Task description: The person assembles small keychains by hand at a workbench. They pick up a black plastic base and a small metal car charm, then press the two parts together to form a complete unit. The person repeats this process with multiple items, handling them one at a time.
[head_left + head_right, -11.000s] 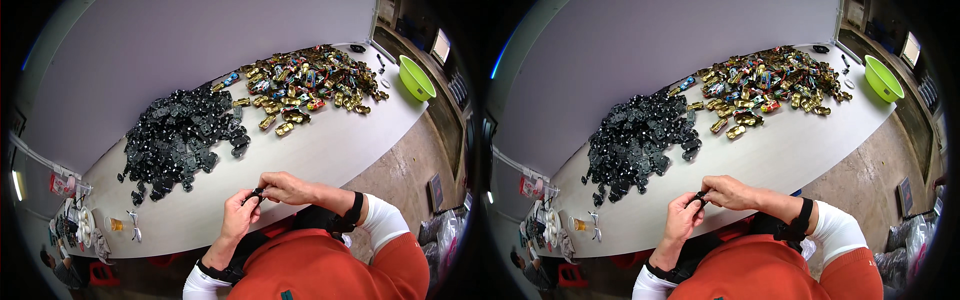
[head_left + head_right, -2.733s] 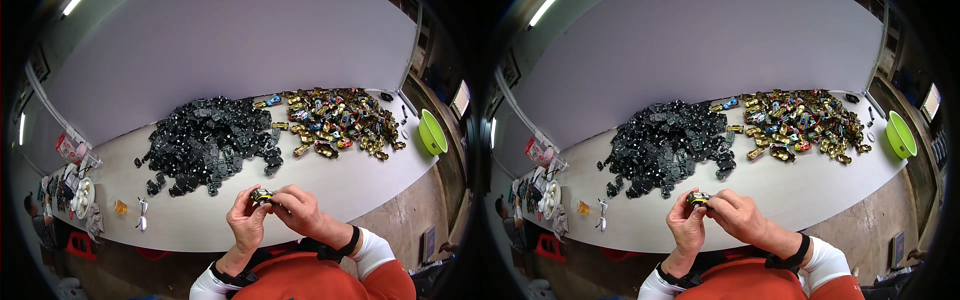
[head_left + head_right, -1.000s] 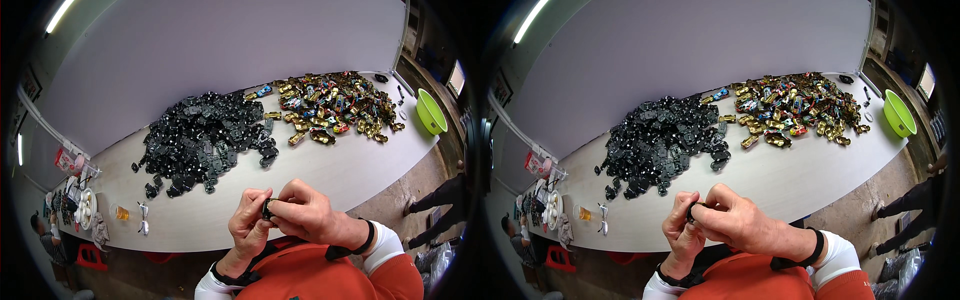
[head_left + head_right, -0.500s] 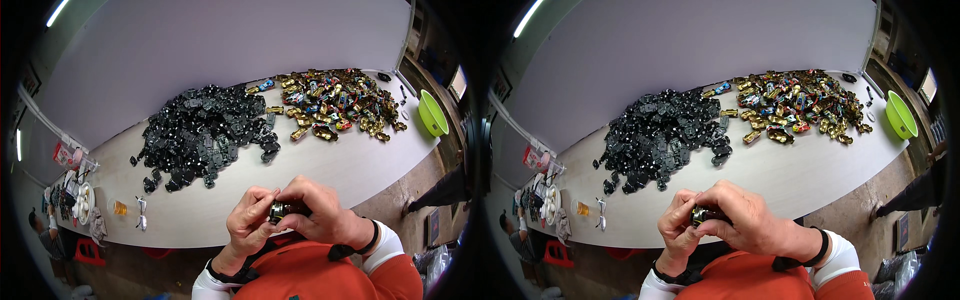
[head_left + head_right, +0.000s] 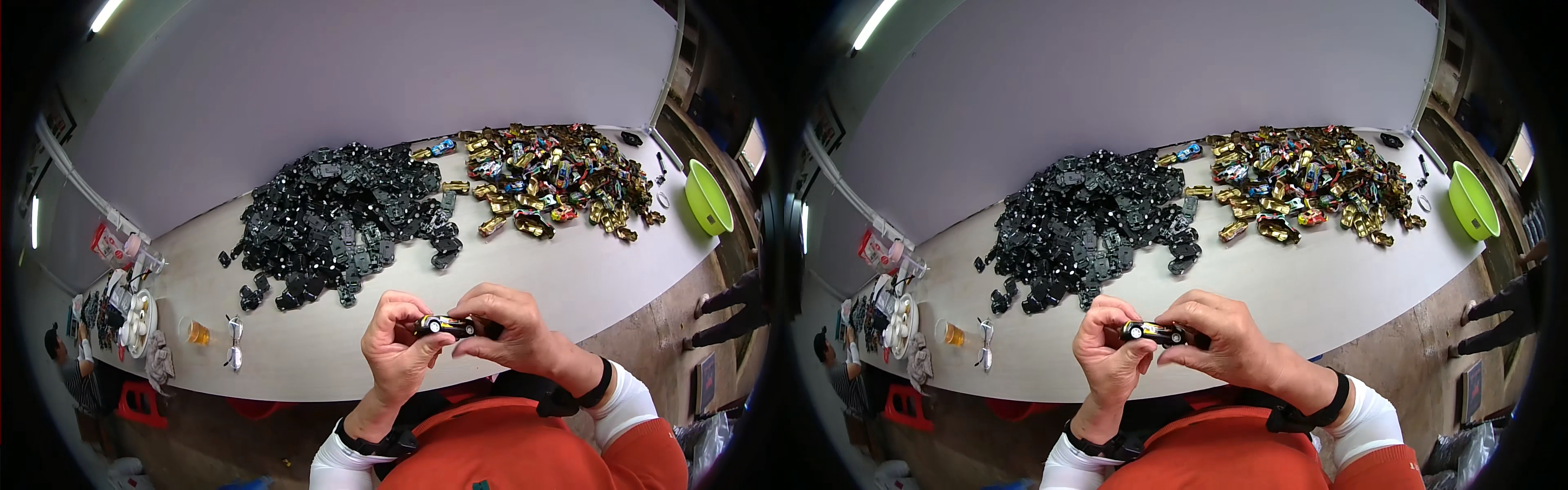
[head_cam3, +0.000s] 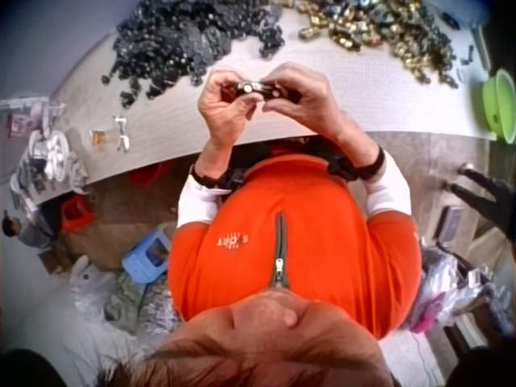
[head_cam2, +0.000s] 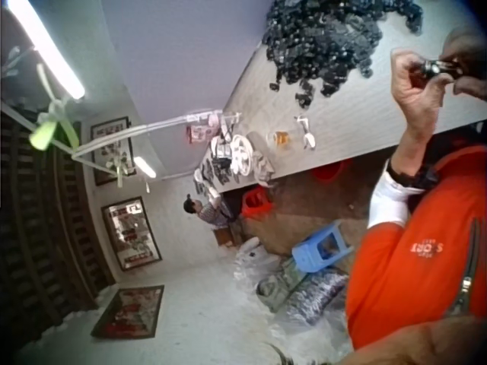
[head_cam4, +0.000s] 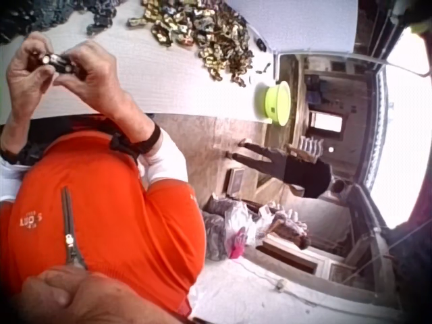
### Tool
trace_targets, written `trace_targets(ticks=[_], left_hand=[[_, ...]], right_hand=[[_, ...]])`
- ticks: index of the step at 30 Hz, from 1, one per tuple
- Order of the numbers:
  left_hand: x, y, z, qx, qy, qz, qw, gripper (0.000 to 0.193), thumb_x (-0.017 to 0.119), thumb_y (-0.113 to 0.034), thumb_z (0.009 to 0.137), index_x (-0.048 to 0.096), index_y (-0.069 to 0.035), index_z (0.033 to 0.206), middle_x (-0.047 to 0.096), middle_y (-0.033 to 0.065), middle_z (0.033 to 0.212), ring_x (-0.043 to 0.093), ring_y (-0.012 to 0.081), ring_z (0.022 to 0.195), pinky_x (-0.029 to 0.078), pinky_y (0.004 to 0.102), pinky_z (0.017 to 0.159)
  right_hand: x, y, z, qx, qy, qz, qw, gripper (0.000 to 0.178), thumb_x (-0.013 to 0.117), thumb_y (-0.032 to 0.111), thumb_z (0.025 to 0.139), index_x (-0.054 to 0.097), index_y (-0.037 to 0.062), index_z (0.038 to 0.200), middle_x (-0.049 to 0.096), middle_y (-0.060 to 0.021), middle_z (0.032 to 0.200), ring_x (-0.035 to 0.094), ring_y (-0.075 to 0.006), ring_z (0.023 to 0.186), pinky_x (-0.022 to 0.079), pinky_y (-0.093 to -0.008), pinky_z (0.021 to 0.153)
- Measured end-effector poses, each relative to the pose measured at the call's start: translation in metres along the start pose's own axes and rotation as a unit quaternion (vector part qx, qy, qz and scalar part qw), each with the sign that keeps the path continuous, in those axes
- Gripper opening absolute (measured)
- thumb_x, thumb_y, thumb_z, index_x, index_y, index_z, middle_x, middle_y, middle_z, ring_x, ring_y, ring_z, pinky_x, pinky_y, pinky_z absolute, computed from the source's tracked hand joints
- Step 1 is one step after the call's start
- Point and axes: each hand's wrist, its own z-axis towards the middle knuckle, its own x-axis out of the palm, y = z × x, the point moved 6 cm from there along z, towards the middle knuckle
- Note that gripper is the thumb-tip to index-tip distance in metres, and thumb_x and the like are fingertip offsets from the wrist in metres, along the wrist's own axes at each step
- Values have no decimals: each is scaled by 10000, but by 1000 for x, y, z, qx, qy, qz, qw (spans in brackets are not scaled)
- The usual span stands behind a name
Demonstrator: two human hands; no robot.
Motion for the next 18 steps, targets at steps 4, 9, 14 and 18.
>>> trace_targets(ticks=[4, 9, 14, 18], left_hand=[[4, 13, 2, -81, 17, 41, 996, 147, 630, -79, 826, 525, 11, 878, 538, 80, 783, 499, 91, 480, 387, 188, 339], [-31, 49, -6, -269, -72, -106, 955, 157, 579, -170, 875, 540, -18, 877, 583, 104, 702, 468, 102, 418, 337, 189, 299], [-49, 79, -14, -337, -75, -182, 921, 201, 545, -231, 896, 533, -30, 907, 573, 104, 707, 416, 93, 394, 303, 177, 280], [-43, 82, -17, -354, -75, -184, 914, 210, 550, -250, 892, 535, -41, 903, 563, 93, 689, 408, 92, 388, 299, 177, 280]], right_hand=[[1, -11, 0, -5, 6, -45, 999, 222, 691, 34, 722, 620, 14, 932, 595, -93, 746, 572, -230, 639, 448, -301, 541], [-2, -48, -4, 100, -14, -48, 994, 169, 583, 89, 843, 627, 8, 985, 546, -94, 777, 535, -220, 651, 445, -308, 608], [5, -63, -17, 239, 114, 138, 954, 236, 572, 57, 850, 611, 12, 1078, 593, -62, 790, 561, -112, 651, 468, -246, 574], [7, -72, -23, 350, 24, 309, 884, 225, 619, 16, 809, 615, -31, 1029, 630, -77, 720, 609, -125, 606, 494, -237, 517]])
